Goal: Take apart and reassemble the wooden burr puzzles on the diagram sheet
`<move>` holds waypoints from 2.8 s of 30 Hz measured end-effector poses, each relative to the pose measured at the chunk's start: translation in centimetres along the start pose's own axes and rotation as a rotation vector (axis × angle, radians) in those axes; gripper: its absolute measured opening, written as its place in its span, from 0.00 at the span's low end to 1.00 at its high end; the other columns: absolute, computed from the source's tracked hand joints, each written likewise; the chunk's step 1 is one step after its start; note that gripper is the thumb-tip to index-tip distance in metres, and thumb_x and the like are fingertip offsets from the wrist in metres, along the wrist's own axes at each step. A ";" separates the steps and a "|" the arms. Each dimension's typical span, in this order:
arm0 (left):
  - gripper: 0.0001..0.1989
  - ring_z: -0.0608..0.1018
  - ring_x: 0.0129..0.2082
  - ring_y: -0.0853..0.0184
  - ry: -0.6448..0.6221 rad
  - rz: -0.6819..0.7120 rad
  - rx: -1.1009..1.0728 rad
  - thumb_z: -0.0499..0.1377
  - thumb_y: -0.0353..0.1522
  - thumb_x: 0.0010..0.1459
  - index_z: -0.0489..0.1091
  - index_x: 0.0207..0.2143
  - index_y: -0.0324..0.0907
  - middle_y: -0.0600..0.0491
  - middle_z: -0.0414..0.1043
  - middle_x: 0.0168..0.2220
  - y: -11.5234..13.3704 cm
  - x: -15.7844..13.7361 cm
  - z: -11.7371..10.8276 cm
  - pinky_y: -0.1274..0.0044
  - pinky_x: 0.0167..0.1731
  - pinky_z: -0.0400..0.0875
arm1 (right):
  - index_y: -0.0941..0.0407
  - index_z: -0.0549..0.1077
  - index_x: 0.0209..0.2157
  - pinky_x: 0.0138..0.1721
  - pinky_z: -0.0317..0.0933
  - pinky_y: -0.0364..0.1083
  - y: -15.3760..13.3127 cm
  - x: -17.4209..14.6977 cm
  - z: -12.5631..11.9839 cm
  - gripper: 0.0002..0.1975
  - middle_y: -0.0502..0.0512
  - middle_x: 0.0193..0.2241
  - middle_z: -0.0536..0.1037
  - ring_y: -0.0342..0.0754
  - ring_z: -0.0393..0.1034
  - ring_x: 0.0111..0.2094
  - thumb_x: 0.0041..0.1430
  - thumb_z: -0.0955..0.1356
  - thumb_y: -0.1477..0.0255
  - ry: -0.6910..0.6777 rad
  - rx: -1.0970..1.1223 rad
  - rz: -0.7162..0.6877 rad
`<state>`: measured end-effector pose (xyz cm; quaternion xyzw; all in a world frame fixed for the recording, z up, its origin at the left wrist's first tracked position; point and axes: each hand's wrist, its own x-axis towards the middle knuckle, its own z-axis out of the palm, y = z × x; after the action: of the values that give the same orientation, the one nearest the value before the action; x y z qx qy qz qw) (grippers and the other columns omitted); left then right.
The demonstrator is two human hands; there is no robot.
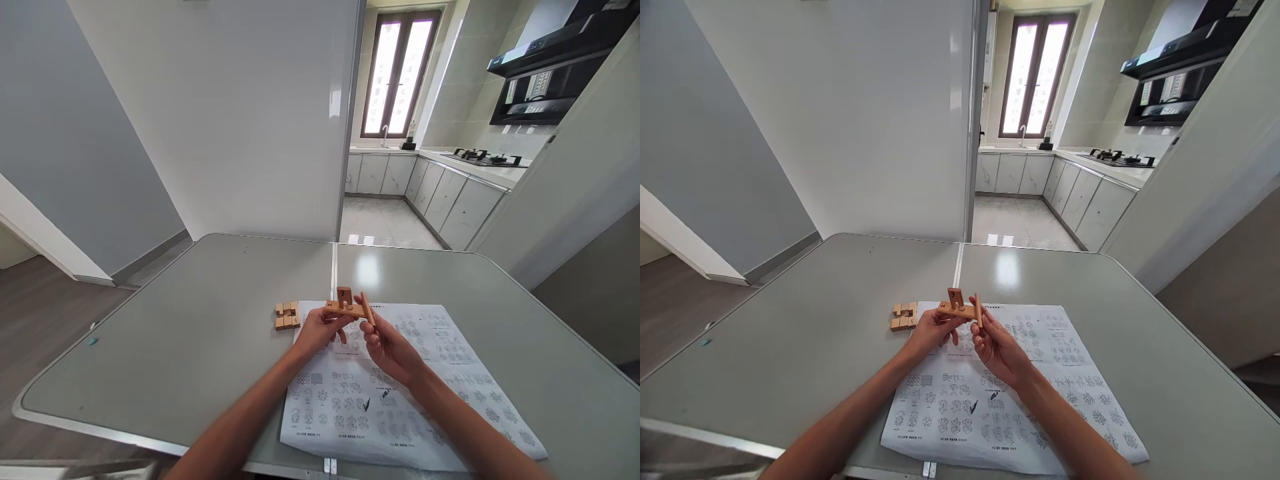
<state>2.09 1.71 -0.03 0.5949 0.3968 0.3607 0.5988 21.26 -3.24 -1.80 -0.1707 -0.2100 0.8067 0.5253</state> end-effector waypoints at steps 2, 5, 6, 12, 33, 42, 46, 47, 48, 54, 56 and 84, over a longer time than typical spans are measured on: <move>0.24 0.77 0.21 0.70 -0.018 -0.001 -0.002 0.68 0.49 0.55 0.81 0.45 0.41 0.48 0.82 0.35 -0.1 0.0 0.1 0.80 0.20 0.60 | 0.47 0.68 0.62 0.36 0.75 0.35 0.3 0.1 0.1 0.29 0.46 0.32 0.77 0.36 0.75 0.29 0.62 0.76 0.70 0.011 -0.022 -0.006; 0.23 0.77 0.22 0.70 -0.022 0.015 -0.003 0.68 0.48 0.56 0.80 0.46 0.40 0.46 0.83 0.39 -0.3 -0.1 0.1 0.79 0.20 0.60 | 0.46 0.68 0.62 0.37 0.75 0.35 0.6 0.2 0.2 0.28 0.46 0.32 0.78 0.36 0.75 0.29 0.63 0.76 0.67 0.020 -0.024 -0.021; 0.22 0.77 0.22 0.70 -0.020 0.027 -0.011 0.68 0.47 0.56 0.80 0.46 0.40 0.46 0.83 0.41 -0.3 -0.1 0.1 0.79 0.20 0.61 | 0.46 0.69 0.61 0.36 0.74 0.34 0.6 0.2 0.2 0.28 0.46 0.30 0.77 0.36 0.74 0.28 0.62 0.76 0.67 0.019 -0.017 -0.021; 0.19 0.78 0.24 0.70 -0.005 0.068 -0.044 0.69 0.43 0.57 0.80 0.46 0.41 0.45 0.83 0.43 -0.6 0.0 0.2 0.78 0.23 0.63 | 0.44 0.70 0.59 0.29 0.72 0.31 0.2 0.3 -0.4 0.28 0.41 0.26 0.72 0.33 0.70 0.22 0.59 0.78 0.67 0.067 0.018 -0.022; 0.24 0.81 0.27 0.62 -0.088 0.080 -0.125 0.65 0.50 0.59 0.80 0.43 0.39 0.51 0.77 0.24 0.1 -0.9 2.5 0.73 0.32 0.75 | 0.48 0.64 0.62 0.27 0.70 0.39 0.9 0.4 0.0 0.34 0.47 0.27 0.78 0.41 0.73 0.23 0.58 0.78 0.61 0.007 -0.258 -0.089; 0.25 0.81 0.27 0.63 -0.155 0.115 -0.042 0.61 0.51 0.63 0.79 0.48 0.40 0.48 0.81 0.33 0.6 -1.3 2.1 0.74 0.31 0.75 | 0.57 0.53 0.66 0.14 0.59 0.40 0.7 0.4 0.0 0.42 0.44 0.15 0.76 0.43 0.64 0.10 0.60 0.75 0.59 0.080 -0.569 -0.151; 0.27 0.81 0.26 0.64 -0.205 0.129 -0.018 0.60 0.51 0.63 0.77 0.53 0.41 0.46 0.81 0.36 0.6 -1.3 2.2 0.74 0.28 0.75 | 0.59 0.57 0.64 0.15 0.57 0.40 0.9 0.4 0.0 0.41 0.42 0.12 0.73 0.41 0.58 0.07 0.58 0.75 0.55 0.123 -0.608 -0.178; 0.27 0.80 0.26 0.65 -0.219 0.134 -0.012 0.60 0.51 0.64 0.77 0.53 0.41 0.46 0.81 0.35 0.6 -1.3 2.2 0.74 0.28 0.75 | 0.59 0.58 0.64 0.15 0.58 0.40 0.9 0.3 0.1 0.42 0.42 0.11 0.72 0.41 0.58 0.07 0.57 0.75 0.55 0.129 -0.616 -0.180; 0.26 0.80 0.26 0.65 -0.232 0.137 -0.003 0.60 0.50 0.64 0.77 0.54 0.41 0.47 0.81 0.35 0.5 -1.3 2.1 0.75 0.28 0.76 | 0.59 0.58 0.64 0.16 0.59 0.41 0.8 0.3 0.1 0.43 0.42 0.11 0.72 0.41 0.58 0.07 0.56 0.76 0.54 0.133 -0.627 -0.179; 0.26 0.78 0.25 0.67 -0.248 0.135 0.011 0.61 0.50 0.64 0.78 0.51 0.38 0.47 0.80 0.33 0.1 -1.2 1.8 0.75 0.29 0.77 | 0.59 0.57 0.65 0.15 0.58 0.42 0.3 -0.1 0.8 0.46 0.42 0.11 0.72 0.43 0.60 0.08 0.55 0.75 0.51 0.137 -0.778 -0.110; 0.26 0.78 0.25 0.67 -0.258 0.134 0.024 0.60 0.50 0.64 0.78 0.52 0.37 0.48 0.80 0.31 -0.1 -1.1 1.7 0.75 0.28 0.76 | 0.59 0.57 0.65 0.15 0.58 0.42 0.1 -0.2 0.9 0.46 0.42 0.11 0.72 0.44 0.60 0.08 0.56 0.75 0.50 0.137 -0.817 -0.077; 0.29 0.77 0.25 0.68 -0.196 0.164 0.090 0.61 0.49 0.64 0.60 0.58 0.41 0.45 0.80 0.42 -0.2 -0.9 1.1 0.73 0.31 0.74 | 0.58 0.61 0.65 0.13 0.54 0.40 -1.5 -0.4 1.6 0.47 0.41 0.15 0.70 0.39 0.58 0.10 0.51 0.78 0.53 0.142 -0.929 -0.070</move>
<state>2.67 0.43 -0.24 0.6838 0.3023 0.3306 0.5760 21.77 -3.30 0.31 -0.4355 -0.5177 0.5956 0.4331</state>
